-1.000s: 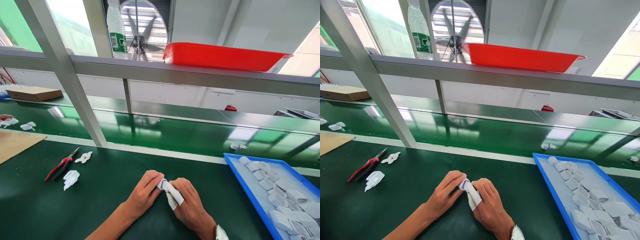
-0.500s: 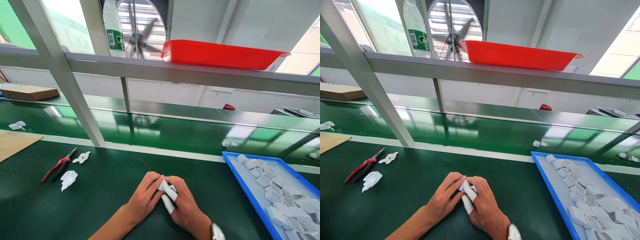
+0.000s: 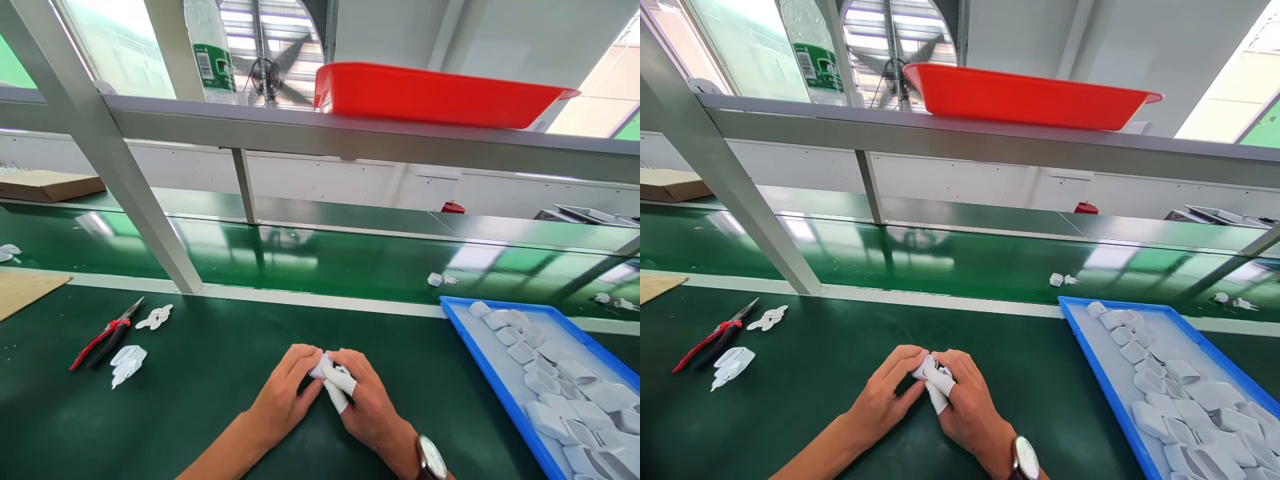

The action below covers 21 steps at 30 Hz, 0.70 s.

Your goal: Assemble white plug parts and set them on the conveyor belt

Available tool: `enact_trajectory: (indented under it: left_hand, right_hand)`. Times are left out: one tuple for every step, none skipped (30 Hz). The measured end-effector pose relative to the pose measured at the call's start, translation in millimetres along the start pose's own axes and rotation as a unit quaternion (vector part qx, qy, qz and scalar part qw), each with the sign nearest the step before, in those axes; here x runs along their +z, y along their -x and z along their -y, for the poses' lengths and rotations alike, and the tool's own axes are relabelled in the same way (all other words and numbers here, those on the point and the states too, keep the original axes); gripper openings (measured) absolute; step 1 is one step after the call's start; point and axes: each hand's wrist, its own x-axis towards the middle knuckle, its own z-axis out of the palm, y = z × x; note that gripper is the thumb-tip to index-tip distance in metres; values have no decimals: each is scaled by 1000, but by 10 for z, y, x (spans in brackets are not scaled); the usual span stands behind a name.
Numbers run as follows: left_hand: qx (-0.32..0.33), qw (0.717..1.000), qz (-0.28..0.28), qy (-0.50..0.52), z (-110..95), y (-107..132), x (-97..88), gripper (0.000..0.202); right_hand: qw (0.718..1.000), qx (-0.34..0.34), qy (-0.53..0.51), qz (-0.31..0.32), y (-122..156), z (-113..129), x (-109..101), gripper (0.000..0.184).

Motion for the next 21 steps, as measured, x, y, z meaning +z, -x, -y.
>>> enact_trajectory:
  left_hand:
    - [6,1000,3,-4,-5,-2,1,32]
    - [10,1000,6,-8,-9,-4,3,33]
    - [13,1000,8,-10,-13,-5,6,34]
    - [14,1000,8,-10,-14,-6,10,35]
    - [12,1000,7,-8,-14,-7,14,34]
    - [6,1000,3,-4,-13,-7,18,33]
    - [-2,1000,0,1,-10,-7,22,32]
    - [-11,1000,-3,7,-5,-7,24,31]
    - [-19,1000,-5,12,1,-6,26,31]
    - [-24,1000,-7,16,8,-5,26,32]
    - [-28,999,-8,20,16,-3,25,32]
    - [-30,999,-8,23,25,-1,24,32]
    - [-31,999,-9,26,33,2,24,33]
    - [-31,999,-9,29,40,5,23,33]
    - [-30,999,-8,32,43,7,23,34]
    - [-28,999,-8,34,43,8,24,35]
    - [-26,999,-7,34,37,7,26,35]
    - [-23,999,-7,33,28,5,28,35]
    - [-19,999,-9,30,14,2,31,35]
    - [-16,999,-13,25,-1,-3,34,35]
    - [-12,1000,-17,20,-16,-9,37,35]
  right_hand:
    - [1000,-1,0,3,-9,4,2,46]
    - [1000,-2,-1,6,-18,8,3,46]
    - [1000,-1,-2,10,-27,11,5,46]
    - [1000,0,-3,14,-34,11,6,47]
    - [1000,2,-7,17,-37,10,8,48]
    - [1000,6,-13,19,-37,7,10,49]
    - [999,13,-21,19,-33,2,13,50]
    - [999,22,-32,16,-25,-4,16,50]
    - [999,32,-43,9,-14,-12,19,51]
    - [998,44,-52,-1,-2,-20,23,51]
    - [997,54,-59,-11,10,-27,26,52]
    - [996,62,-63,-18,21,-33,30,52]
    - [995,67,-66,-20,29,-38,34,52]
    - [995,70,-71,-19,34,-40,39,51]
    - [994,71,-80,-16,37,-41,45,50]
    - [993,74,-93,-15,37,-40,51,48]
    - [991,81,-109,-15,34,-37,57,46]
    - [988,92,-125,-17,30,-33,63,43]
    - [985,102,-137,-17,24,-29,67,39]
    - [983,110,-145,-15,19,-26,68,36]
    - [983,114,-147,-9,14,-24,67,34]
